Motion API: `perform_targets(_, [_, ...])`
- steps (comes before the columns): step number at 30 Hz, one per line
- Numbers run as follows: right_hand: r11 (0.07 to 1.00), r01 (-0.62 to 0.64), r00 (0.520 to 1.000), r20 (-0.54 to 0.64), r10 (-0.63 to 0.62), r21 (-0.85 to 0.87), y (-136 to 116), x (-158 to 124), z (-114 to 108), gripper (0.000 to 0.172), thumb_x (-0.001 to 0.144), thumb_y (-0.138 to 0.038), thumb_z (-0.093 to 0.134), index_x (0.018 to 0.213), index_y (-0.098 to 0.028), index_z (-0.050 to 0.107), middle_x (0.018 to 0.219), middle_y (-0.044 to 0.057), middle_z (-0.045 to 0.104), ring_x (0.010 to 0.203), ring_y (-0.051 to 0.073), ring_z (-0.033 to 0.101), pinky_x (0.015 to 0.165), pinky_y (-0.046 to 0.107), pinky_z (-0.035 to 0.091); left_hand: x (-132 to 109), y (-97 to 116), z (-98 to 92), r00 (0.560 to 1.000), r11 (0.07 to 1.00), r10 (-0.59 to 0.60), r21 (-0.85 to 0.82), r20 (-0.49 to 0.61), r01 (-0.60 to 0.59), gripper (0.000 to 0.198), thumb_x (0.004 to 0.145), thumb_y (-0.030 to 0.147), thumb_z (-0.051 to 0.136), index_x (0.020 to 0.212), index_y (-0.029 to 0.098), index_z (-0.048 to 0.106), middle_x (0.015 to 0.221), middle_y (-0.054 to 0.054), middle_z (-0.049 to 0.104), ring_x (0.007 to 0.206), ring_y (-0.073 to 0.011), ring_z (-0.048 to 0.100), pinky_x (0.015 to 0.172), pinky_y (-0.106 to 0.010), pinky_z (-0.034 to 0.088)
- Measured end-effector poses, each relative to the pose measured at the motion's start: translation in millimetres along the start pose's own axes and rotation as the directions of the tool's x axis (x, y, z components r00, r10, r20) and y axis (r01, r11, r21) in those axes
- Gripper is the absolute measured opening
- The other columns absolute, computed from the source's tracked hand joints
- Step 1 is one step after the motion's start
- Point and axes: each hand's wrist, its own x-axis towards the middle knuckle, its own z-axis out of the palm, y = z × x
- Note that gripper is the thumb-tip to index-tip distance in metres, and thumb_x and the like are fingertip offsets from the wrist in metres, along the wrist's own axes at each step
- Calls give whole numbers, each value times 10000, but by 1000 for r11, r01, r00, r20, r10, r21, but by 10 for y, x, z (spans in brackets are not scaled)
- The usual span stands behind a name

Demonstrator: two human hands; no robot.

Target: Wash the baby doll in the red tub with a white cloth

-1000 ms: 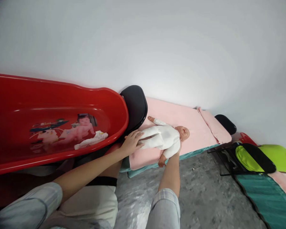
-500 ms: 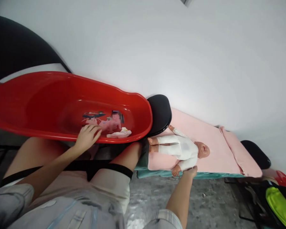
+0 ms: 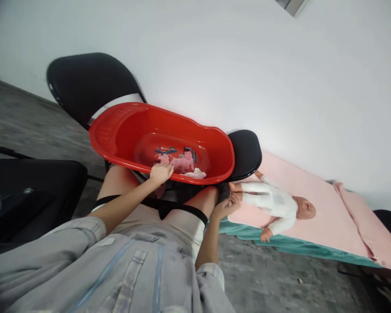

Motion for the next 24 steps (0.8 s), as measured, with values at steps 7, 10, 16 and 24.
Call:
perform_targets(7, [952,283,525,812,-253,114,-629,-855,646,763,687,-37,444,1437,-98,571,1572,191,472,1562,285,302,1298,547,234,8,57,-36,1000,993,3,117,21,-6,510,1079,254,319,1286,47,736,1223,-255,732,1195,-374,676,932,-449,500])
perform_targets(10, [960,268,457,867,-200,80,-622,-1154,754,754,701,-38,473,1450,-54,566,1550,211,499,1565,296,267,1317,580,58,8,62,-45,999,990,30,136,12,-31,499,1077,248,336,1328,51,719,1264,-249,719,1246,-364,647,961,-449,501])
perform_targets(16, [937,337,491,832,-259,93,-416,-1280,808,722,722,-62,490,1438,-63,590,1529,200,524,1499,295,361,1313,564,104,30,33,7,999,979,35,198,38,-41,483,1078,232,350,1233,23,757,1150,-240,757,1164,-353,694,923,-430,517])
perform_targets(24, [864,489,507,766,-396,123,-279,-1314,877,728,724,-54,479,1440,-109,592,1465,167,583,1456,267,431,1300,562,176,70,-151,256,975,976,151,182,-162,-120,382,1019,233,457,992,87,809,961,-211,783,946,-344,747,760,-401,513])
